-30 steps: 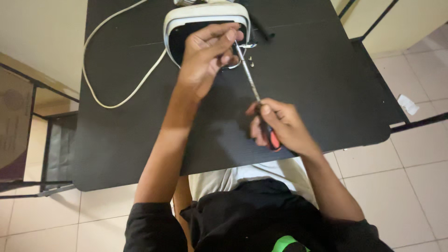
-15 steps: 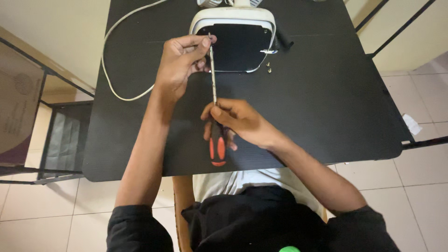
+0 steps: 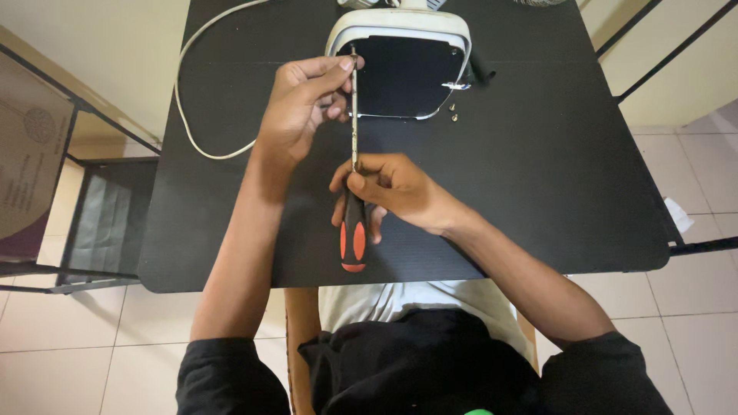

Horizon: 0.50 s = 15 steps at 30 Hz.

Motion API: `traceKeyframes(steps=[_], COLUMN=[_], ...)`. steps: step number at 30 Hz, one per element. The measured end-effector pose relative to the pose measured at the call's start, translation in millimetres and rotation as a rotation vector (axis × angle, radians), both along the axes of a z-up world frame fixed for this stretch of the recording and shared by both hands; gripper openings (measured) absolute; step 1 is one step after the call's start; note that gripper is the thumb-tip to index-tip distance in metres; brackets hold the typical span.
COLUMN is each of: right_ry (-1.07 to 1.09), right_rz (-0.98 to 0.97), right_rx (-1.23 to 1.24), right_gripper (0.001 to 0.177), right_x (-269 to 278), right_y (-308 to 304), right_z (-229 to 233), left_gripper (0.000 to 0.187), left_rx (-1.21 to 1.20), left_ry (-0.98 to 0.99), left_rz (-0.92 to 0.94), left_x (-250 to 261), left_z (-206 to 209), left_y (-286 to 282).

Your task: The person uses a screwdriver to remove screws from the base of a white electric fan, opens the casing to expose internal wiring, and then reattaches a black circular cover to the base, securing it with screws.

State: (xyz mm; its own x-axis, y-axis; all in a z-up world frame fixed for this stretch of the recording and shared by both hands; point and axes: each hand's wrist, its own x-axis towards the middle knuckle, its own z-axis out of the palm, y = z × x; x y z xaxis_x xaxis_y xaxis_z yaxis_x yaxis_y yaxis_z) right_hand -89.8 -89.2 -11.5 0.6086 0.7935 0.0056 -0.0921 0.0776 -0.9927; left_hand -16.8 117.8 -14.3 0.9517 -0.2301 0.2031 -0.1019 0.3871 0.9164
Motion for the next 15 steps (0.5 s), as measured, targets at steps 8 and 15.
traceKeyframes(steps=[8, 15], right_ry=[-0.027, 0.011], right_rz=[-0.014, -0.012], right_rx=[-0.014, 0.019], right_gripper=[0.043, 0.043], right_x=[4.7, 5.9], right_y=[4.6, 6.6], right_z=[-1.5, -3.5], left_gripper=[0.025, 0.025], left_rx=[-0.019, 0.01], left_ry=[-0.007, 0.0], left_rz=[0.041, 0.079], left_x=[2.2, 2.7], left_z=[-3.1, -5.1], left_y=[-1.3, -0.8])
